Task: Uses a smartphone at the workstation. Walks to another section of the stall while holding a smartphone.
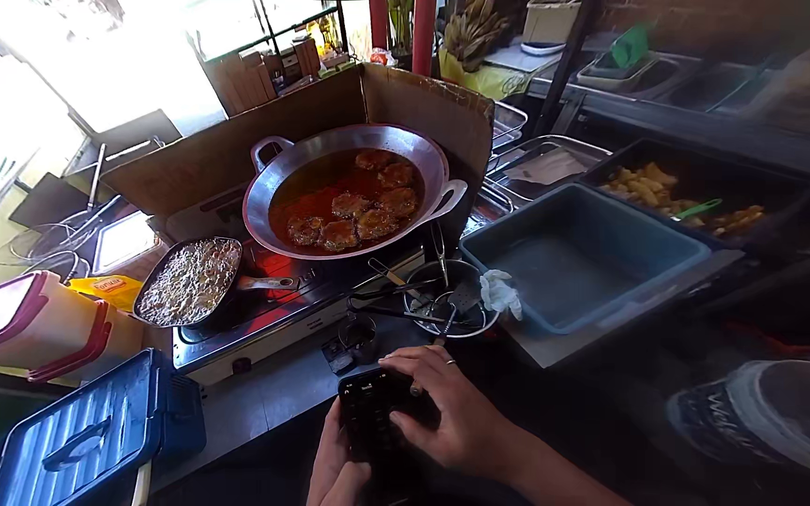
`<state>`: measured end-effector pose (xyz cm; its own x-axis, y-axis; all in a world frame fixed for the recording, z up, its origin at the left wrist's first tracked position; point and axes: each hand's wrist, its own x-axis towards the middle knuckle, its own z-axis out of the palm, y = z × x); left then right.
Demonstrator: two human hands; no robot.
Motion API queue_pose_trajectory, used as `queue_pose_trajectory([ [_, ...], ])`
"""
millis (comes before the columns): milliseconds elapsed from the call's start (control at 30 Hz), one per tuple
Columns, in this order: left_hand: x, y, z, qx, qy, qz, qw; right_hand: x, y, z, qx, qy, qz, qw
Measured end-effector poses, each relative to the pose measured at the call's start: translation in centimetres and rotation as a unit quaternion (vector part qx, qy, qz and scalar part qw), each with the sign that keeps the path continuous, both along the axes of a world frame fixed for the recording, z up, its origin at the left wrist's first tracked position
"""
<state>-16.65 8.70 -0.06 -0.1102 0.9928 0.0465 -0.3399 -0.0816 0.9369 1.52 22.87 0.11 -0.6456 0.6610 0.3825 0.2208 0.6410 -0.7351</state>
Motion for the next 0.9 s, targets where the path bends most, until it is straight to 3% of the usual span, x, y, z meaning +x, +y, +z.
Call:
queue_pose_trajectory([
  [200,-0.5,-0.5,0.0,-0.009,0.001,0.005,1.000,0.1,0.2,0.5,-0.049,0.021,-0.014,0.998],
  [467,-0.9,-0.5,-0.2,-0.003,-0.006,0.000,1.000,-0.3,-1.5,0.4,-0.137,-0.022,0.040,0.990],
  [733,-1.0,-0.6,-0.3,-0.005,-0.001,0.005,1.000,-0.9,-3.3,0.6,-0.137,-0.076,0.078,0.985],
  [900,-1.1,-0.8,-0.2,-0.006,0.010,0.017,1.000,-1.5,-4.0,-0.4,-0.088,-0.091,0.055,0.990],
])
